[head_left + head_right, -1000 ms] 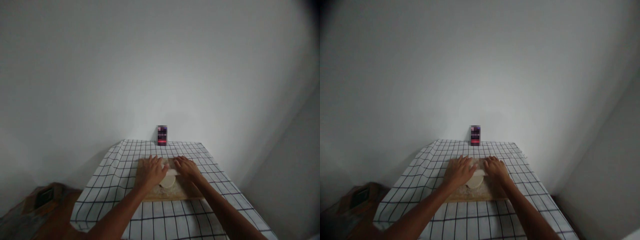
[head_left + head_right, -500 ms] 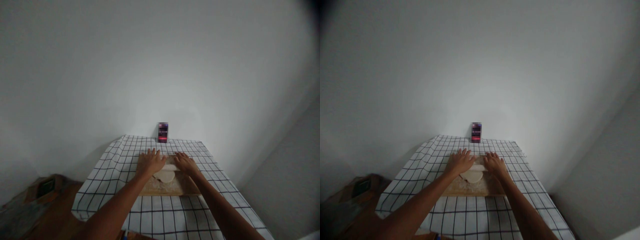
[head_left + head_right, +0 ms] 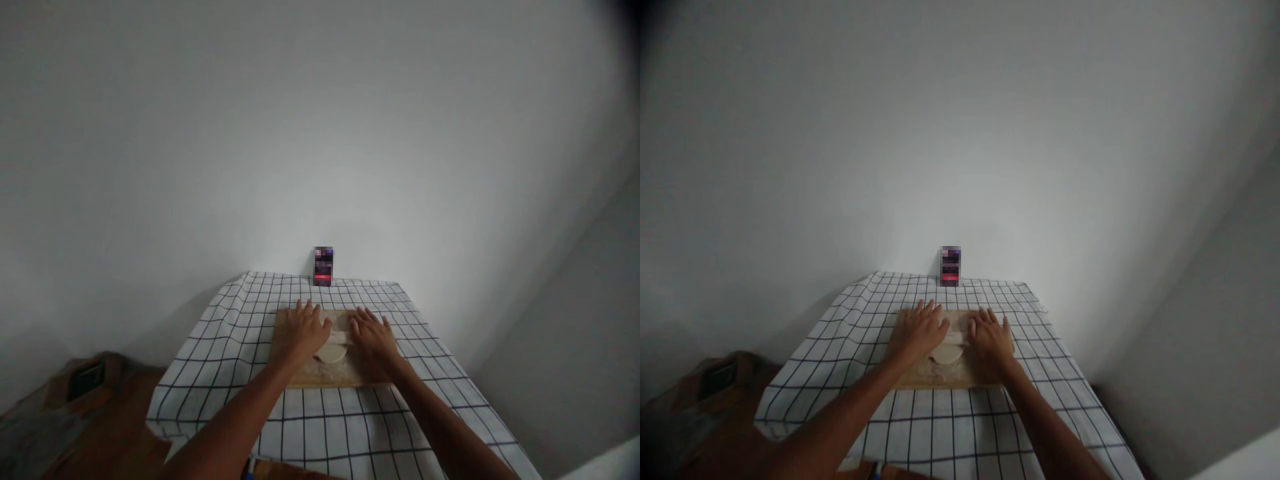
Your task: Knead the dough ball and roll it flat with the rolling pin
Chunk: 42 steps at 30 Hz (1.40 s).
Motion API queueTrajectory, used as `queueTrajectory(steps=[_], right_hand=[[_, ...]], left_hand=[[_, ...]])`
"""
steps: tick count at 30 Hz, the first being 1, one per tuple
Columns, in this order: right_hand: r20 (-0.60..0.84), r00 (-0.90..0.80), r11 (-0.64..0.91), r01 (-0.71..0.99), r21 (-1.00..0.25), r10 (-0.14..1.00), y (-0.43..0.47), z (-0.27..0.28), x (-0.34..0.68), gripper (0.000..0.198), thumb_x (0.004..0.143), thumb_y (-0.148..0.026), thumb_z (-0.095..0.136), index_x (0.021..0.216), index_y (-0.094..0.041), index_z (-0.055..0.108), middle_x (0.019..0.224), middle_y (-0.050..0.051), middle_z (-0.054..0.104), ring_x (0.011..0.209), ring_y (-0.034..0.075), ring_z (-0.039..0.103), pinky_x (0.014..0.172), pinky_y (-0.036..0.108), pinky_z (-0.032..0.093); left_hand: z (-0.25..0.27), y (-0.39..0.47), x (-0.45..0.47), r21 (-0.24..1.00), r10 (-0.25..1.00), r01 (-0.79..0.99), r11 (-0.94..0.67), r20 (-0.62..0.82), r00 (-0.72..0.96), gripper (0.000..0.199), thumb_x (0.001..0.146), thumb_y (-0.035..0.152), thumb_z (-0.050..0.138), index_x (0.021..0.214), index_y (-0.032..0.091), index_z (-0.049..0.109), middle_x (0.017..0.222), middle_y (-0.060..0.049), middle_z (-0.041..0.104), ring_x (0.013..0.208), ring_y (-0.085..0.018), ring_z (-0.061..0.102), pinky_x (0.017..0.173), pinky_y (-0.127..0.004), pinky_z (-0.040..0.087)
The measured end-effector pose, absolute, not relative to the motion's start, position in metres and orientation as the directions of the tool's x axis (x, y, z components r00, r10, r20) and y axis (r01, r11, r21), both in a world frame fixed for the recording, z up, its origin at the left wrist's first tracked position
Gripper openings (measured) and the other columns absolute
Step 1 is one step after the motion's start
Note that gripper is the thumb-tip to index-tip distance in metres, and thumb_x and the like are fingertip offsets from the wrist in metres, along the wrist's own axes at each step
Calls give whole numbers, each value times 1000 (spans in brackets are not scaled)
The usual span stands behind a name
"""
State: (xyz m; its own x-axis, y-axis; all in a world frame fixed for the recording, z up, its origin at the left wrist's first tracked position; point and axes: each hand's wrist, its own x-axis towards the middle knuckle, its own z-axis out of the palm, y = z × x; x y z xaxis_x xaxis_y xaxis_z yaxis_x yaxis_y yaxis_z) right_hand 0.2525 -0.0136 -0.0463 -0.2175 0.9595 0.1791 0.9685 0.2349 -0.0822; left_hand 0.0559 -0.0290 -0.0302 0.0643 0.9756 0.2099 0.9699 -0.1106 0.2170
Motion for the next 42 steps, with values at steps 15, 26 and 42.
queueTrajectory(steps=[15, 26, 42], right_hand=[[276, -188, 226, 968, -112, 942, -36, -49, 250, 53, 113, -31, 27, 149, -25, 66, 160, 9, 61, 154, 26, 51, 128, 53, 36], [261, -202, 232, 969, -88, 944, -51, -46, 254, 52, 116, -35, 26, 138, -26, 71, 156, 9, 65, 145, 25, 60, 121, 47, 45], [168, -115, 135, 985, -111, 979, -59, -39, 257, 49, 113, -31, 27, 139, -23, 67, 163, 12, 58, 154, 28, 47, 122, 58, 40]], left_hand=[[-35, -36, 61, 176, 931, 962, -207, 337, 139, 51, 107, 38, 44, 152, 25, 64, 172, -9, 47, 165, -36, 31, 131, -67, 25], [-50, -45, 62, 164, 902, 956, -243, 401, 160, 43, 107, 28, 46, 138, 16, 74, 160, -14, 61, 157, -36, 46, 130, -61, 33], [-29, -41, 55, 140, 945, 966, -217, 277, 172, 53, 107, 33, 42, 155, 20, 61, 169, -14, 50, 163, -39, 33, 132, -71, 15]])
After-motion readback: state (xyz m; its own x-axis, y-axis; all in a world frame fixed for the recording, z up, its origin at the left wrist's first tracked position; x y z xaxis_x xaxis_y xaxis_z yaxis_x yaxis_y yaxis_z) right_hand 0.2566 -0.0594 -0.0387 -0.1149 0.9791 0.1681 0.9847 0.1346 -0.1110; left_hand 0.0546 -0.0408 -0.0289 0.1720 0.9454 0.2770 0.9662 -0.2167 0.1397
